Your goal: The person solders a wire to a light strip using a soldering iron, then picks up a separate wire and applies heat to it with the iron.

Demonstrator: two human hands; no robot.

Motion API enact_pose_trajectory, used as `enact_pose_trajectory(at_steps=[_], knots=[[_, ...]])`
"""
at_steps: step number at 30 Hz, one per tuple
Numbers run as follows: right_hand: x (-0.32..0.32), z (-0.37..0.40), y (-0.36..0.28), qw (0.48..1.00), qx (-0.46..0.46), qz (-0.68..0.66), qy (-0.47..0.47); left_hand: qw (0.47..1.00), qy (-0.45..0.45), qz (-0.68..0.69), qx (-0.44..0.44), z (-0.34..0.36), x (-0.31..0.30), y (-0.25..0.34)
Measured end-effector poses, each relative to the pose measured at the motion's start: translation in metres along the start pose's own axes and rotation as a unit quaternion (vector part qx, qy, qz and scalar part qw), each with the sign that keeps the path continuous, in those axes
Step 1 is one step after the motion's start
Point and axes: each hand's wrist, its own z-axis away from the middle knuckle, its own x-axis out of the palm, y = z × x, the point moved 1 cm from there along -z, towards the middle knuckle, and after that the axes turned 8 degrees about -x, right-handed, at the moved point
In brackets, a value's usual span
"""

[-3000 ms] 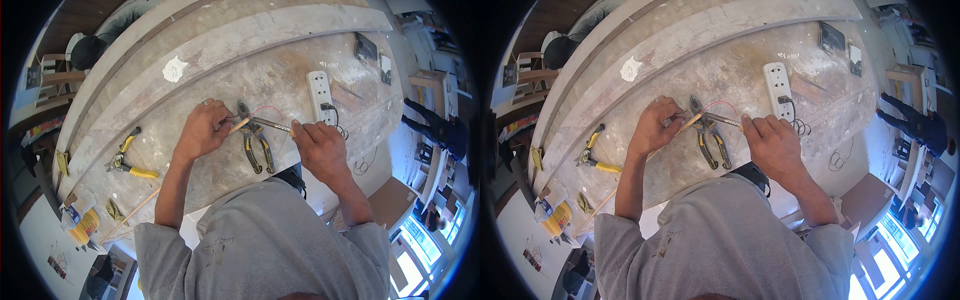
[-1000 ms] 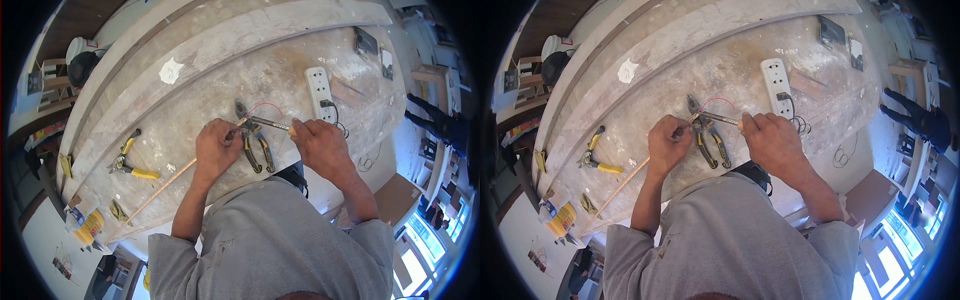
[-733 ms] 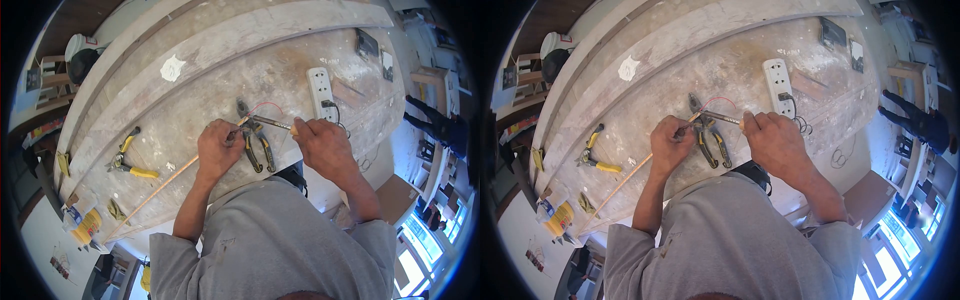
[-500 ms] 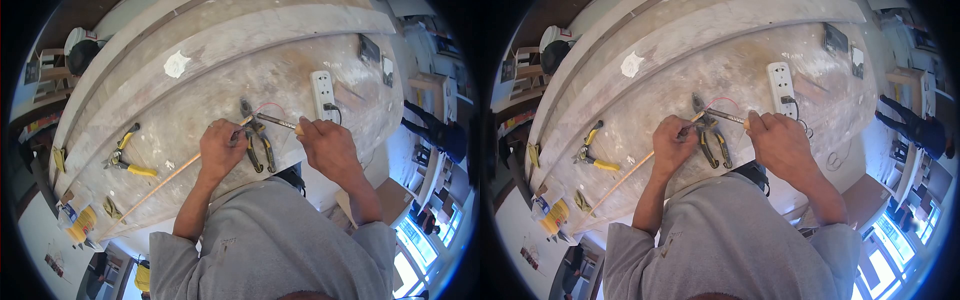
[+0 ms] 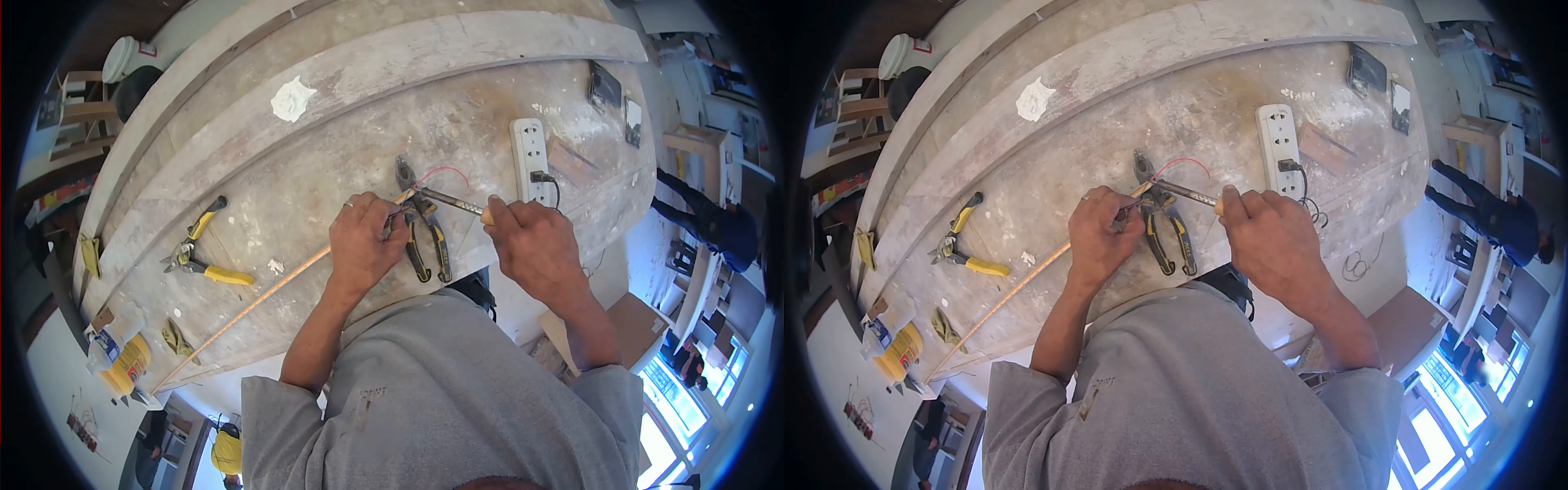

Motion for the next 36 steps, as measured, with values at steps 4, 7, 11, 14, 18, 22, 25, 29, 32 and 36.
enact_pose_trajectory(at_steps=[4, 7, 11, 14, 18, 22, 25, 29, 32, 36], knots=[[-0.001, -0.001, -0.001, 1.0, -0.017, 0.025, 0.003, 1.0, 0.005, -0.007, 0.02, 0.0, 0.0, -0.001], [-0.002, -0.001, -0.002, 0.999, -0.028, 0.034, -0.002, 1.0, 0.006, -0.01, 0.025, 0.001, 0.0, -0.002], [-0.001, 0.001, -0.005, 0.998, -0.036, 0.061, -0.001, 0.999, 0.013, -0.018, 0.038, 0.001, 0.001, -0.003], [0.0, 0.002, -0.007, 0.995, -0.054, 0.079, 0.016, 0.999, 0.018, -0.017, 0.044, 0.001, 0.001, -0.003], [-0.011, -0.002, -0.011, 0.991, -0.071, 0.108, 0.024, 0.998, 0.022, -0.017, 0.049, 0.002, 0.001, -0.001], [-0.015, -0.005, -0.01, 0.986, -0.101, 0.134, 0.012, 0.998, 0.023, -0.024, 0.052, 0.002, 0.001, -0.001], [-0.017, -0.007, -0.01, 0.982, -0.117, 0.149, 0.017, 0.998, 0.026, -0.019, 0.052, 0.002, 0.0, 0.0], [-0.018, -0.008, -0.012, 0.98, -0.12, 0.16, 0.006, 0.998, 0.023, -0.018, 0.048, 0.002, 0.001, -0.001], [-0.016, -0.007, -0.011, 0.983, -0.107, 0.148, 0.0, 0.998, 0.025, -0.013, 0.048, 0.002, 0.001, -0.001], [-0.015, -0.007, -0.011, 0.988, -0.09, 0.126, -0.022, 0.998, 0.031, -0.01, 0.052, 0.002, 0.002, -0.002]])
